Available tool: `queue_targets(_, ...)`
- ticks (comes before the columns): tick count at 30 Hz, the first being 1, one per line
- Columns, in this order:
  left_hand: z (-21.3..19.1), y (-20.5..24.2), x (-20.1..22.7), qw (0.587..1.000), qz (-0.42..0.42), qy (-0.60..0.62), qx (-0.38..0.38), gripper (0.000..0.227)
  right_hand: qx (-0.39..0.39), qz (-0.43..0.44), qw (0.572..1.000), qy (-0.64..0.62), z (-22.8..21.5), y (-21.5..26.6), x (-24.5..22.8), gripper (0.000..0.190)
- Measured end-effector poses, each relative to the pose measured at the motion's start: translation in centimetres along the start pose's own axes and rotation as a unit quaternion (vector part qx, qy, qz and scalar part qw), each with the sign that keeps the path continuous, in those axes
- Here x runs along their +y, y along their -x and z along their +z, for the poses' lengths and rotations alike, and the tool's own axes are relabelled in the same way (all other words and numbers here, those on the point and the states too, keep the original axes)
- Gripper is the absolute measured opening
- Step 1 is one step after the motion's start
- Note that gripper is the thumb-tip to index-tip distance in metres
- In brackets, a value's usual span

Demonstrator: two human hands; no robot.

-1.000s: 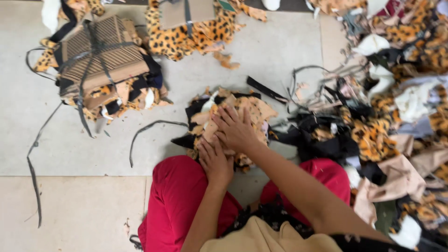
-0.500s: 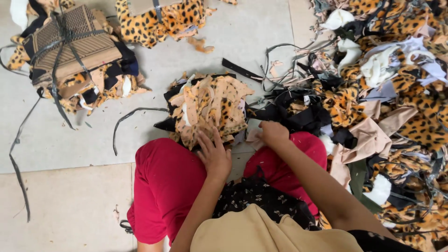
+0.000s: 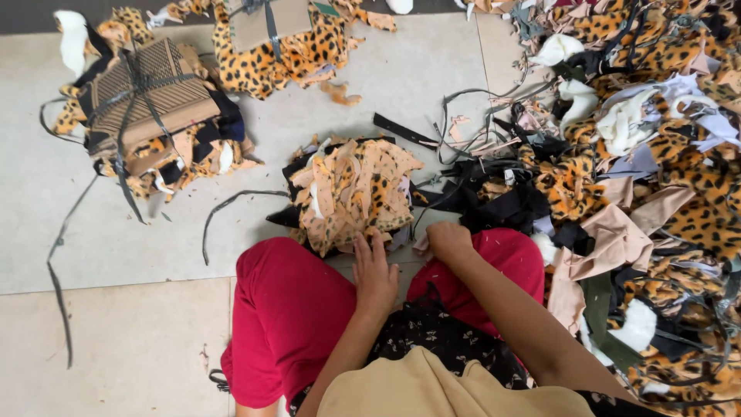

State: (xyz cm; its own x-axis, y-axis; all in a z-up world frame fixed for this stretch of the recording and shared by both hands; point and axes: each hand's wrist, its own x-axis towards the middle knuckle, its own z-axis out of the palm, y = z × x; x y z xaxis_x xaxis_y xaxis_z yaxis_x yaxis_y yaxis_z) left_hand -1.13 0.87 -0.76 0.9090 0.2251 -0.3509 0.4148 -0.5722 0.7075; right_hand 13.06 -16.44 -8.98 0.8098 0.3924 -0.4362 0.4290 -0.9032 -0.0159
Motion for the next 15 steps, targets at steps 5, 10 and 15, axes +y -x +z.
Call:
queue_targets(5, -1.6, 0.6, -0.4, 0.998, 0.004, 0.052, -0.018, 0.078, -0.015, -0.011, 0.992, -0.127, -9.0, 3.3, -1.7, 0.017)
queue_targets(10, -2.8, 0.5, 1.2, 0.987, 0.04, 0.147, -0.042, 0.075, -0.041, -0.022, 0.956, -0.29, -17.4, 9.3, -3.5, 0.023)
queue_targets(15, -3.1, 1.0, 2.6, 0.957, 0.006, 0.259, -0.132, 0.068, -0.026, -0.06, 0.89, -0.452, -15.2, 8.3, -2.2, 0.021)
